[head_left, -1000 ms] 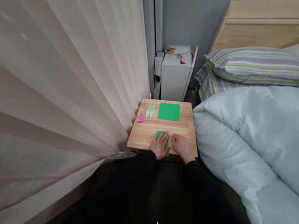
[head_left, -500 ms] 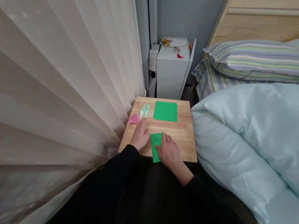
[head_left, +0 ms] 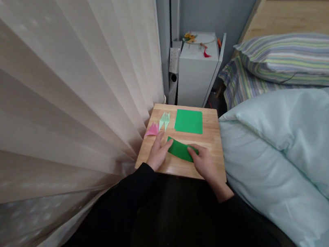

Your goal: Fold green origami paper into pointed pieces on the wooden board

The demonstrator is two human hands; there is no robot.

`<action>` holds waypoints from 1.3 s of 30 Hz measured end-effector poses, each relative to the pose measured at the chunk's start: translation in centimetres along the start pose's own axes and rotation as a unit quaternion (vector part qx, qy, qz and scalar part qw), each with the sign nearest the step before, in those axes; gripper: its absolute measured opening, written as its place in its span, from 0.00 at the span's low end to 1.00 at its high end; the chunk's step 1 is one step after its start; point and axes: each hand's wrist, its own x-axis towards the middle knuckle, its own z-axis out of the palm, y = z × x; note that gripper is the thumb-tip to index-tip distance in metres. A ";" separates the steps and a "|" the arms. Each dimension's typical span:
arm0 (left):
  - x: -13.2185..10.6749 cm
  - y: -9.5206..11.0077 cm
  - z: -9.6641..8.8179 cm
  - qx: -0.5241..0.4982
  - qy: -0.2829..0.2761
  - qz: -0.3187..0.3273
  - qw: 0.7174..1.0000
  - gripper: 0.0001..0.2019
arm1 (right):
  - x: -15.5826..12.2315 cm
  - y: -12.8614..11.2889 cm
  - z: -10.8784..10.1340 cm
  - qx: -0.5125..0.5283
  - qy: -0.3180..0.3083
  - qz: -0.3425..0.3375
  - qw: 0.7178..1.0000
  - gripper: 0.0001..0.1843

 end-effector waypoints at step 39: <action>-2.7 5.1 0.7 -0.161 -0.036 0.104 0.981 0.17 | -0.8 -4.5 -3.0 -0.047 0.211 -0.258 0.942 0.11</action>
